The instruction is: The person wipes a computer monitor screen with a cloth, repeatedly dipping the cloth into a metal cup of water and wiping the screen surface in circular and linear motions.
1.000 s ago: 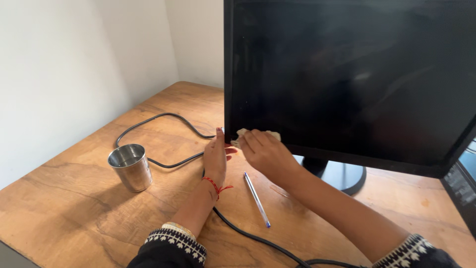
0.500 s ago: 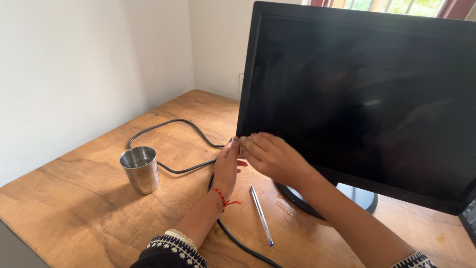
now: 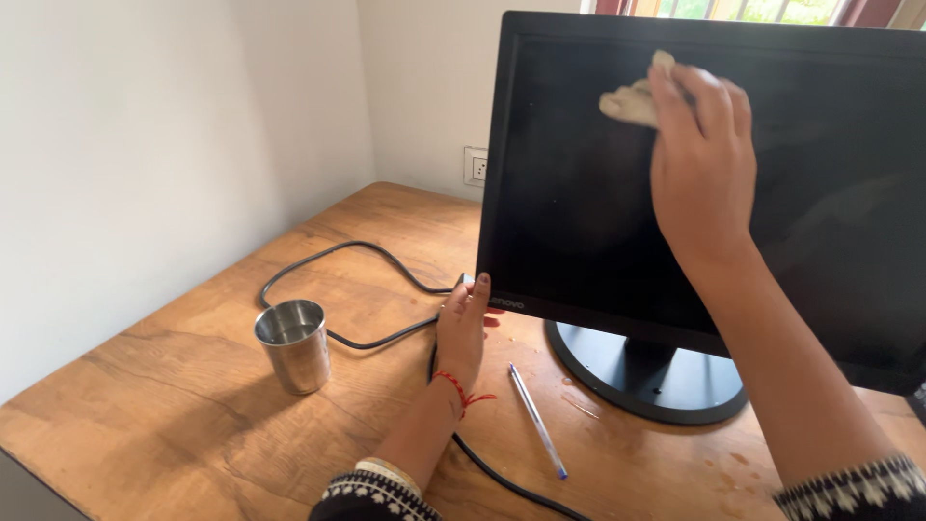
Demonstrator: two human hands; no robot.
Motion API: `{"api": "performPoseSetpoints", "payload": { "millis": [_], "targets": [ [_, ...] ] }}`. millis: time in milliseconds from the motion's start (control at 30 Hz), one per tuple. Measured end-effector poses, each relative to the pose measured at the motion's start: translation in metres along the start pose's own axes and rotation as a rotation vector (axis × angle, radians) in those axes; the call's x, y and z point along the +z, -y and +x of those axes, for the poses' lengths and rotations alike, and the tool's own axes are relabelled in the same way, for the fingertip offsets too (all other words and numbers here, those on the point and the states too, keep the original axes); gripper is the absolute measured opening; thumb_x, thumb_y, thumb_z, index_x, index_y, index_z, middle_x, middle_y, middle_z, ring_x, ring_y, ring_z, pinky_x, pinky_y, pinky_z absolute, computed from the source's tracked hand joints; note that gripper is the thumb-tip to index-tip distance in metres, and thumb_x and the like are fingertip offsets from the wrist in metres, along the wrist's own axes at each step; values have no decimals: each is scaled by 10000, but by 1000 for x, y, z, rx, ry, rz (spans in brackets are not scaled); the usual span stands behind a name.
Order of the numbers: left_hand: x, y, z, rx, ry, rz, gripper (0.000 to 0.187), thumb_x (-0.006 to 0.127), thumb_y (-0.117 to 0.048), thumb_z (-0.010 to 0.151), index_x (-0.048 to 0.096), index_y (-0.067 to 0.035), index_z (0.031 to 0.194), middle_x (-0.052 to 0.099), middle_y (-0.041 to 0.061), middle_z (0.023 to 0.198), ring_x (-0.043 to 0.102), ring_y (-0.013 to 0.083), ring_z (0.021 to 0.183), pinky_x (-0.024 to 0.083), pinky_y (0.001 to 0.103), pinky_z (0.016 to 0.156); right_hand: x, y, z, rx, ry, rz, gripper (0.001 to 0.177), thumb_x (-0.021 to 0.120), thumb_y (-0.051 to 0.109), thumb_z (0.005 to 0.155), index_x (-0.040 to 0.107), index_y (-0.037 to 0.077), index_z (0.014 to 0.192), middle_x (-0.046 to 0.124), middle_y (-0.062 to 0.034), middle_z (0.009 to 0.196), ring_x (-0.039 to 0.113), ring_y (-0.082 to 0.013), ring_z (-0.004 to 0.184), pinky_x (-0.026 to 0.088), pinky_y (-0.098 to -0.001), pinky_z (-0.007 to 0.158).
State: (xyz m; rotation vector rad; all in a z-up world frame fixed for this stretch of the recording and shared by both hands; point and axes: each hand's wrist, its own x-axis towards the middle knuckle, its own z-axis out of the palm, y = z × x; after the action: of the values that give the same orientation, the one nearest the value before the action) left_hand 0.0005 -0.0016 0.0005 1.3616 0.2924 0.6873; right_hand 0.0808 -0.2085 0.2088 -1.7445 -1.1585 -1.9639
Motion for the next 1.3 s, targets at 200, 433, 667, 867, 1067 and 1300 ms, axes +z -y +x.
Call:
{"api": "performPoseSetpoints", "payload": {
  "millis": [200, 433, 667, 867, 1067, 1300],
  "targets": [
    [1, -5, -1, 7, -12, -17, 527, 571, -592, 940, 707, -83, 955, 716, 10, 807, 648, 115, 728, 503, 258, 676, 62, 24, 34, -26, -24, 0, 333, 637, -30, 1014, 668, 21, 1342, 568, -108, 1304, 574, -327, 1293, 534, -417, 1081],
    [0, -12, -7, -23, -25, 15, 541, 566, -586, 940, 720, -69, 971, 714, 19, 827, 662, 120, 754, 527, 266, 740, 78, 59, 41, -155, 53, 130, 340, 674, 49, 1014, 661, 21, 1353, 579, -91, 1341, 584, -295, 1281, 517, -408, 1021],
    [-1, -7, -5, -43, -32, 39, 553, 562, -591, 953, 717, -61, 971, 689, 25, 817, 659, 123, 746, 507, 263, 710, 55, 92, -14, -227, 189, 116, 441, 657, 73, 925, 643, -15, 1357, 591, -140, 1344, 588, -300, 1246, 511, -419, 1022],
    [-2, 4, 2, -42, -33, -13, 472, 570, -542, 942, 712, -93, 972, 689, -2, 827, 643, 113, 734, 461, 272, 645, 33, 101, -56, -532, 282, 221, 411, 636, 114, 879, 654, 20, 1278, 618, -128, 1334, 603, -273, 1232, 516, -409, 1030],
    [-3, 10, 6, -31, -8, -43, 482, 560, -558, 951, 700, -97, 953, 691, 2, 789, 615, 96, 732, 454, 266, 649, 40, 80, -33, -709, 264, 298, 367, 639, 112, 871, 694, 15, 1221, 648, -110, 1318, 613, -261, 1220, 506, -386, 1053],
    [-2, -3, -2, -37, -8, 5, 529, 556, -608, 939, 692, -97, 937, 672, 6, 773, 641, 101, 725, 464, 277, 650, 66, 33, 60, -484, 62, 184, 194, 679, 136, 1004, 706, 141, 1196, 652, -33, 1294, 618, -271, 1243, 563, -373, 997]
  ]
}}
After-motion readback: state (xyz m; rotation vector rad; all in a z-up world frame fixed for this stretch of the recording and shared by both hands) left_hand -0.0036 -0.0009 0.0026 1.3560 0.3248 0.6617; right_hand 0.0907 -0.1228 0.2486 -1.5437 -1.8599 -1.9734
